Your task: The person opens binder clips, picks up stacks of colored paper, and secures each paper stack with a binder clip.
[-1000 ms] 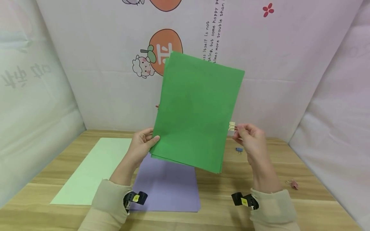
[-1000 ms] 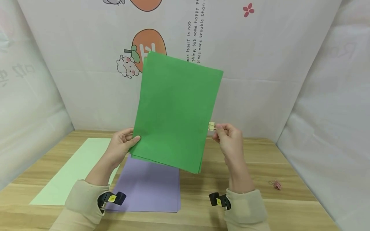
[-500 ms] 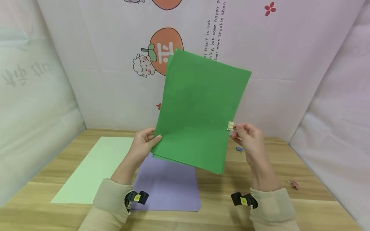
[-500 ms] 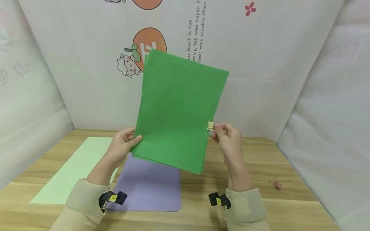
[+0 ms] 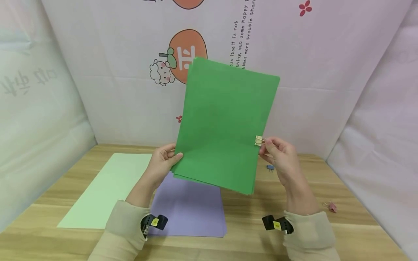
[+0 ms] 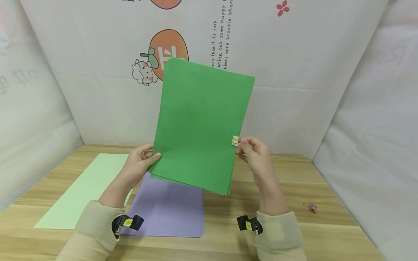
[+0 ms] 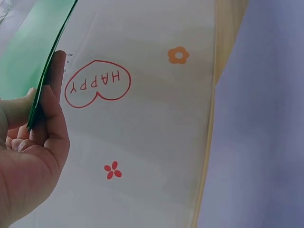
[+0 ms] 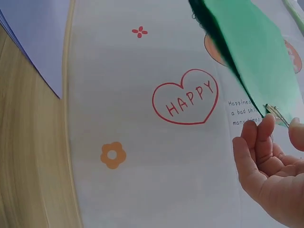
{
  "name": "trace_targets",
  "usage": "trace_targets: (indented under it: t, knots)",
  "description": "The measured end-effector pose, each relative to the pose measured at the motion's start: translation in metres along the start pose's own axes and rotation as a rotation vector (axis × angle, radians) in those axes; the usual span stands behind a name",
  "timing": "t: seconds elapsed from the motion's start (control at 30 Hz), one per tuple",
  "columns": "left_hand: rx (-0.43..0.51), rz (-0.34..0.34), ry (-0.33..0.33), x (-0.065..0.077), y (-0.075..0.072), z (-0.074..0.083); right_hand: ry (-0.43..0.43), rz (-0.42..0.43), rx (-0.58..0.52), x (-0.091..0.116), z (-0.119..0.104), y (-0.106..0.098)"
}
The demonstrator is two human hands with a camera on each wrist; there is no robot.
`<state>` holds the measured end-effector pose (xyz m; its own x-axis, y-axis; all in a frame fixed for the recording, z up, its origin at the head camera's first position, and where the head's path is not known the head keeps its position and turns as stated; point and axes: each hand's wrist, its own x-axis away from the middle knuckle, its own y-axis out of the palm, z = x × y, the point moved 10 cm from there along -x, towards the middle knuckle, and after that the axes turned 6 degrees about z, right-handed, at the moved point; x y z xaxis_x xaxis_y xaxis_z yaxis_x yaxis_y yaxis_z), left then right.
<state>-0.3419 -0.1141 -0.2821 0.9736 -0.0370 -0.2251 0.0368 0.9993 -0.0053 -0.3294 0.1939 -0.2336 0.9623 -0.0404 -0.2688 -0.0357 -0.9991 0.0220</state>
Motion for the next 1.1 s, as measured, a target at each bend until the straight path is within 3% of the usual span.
trace_targets:
  t: [0.3,0.67,0.97,1.1]
  knots:
    - [-0.010,-0.026,0.007,0.000,0.004,0.002,0.002,-0.004,-0.031,0.001,-0.005,-0.005]
    - [-0.047,-0.070,0.066,0.003,0.015,0.010,-0.034,0.016,-0.135,0.004,-0.015,-0.018]
    - [-0.120,-0.128,0.086,0.010,0.031,0.011,-0.074,0.033,-0.224,0.004,-0.021,-0.031]
    - [-0.144,-0.120,0.095,0.012,0.037,0.011,-0.075,0.045,-0.247,0.003,-0.021,-0.036]
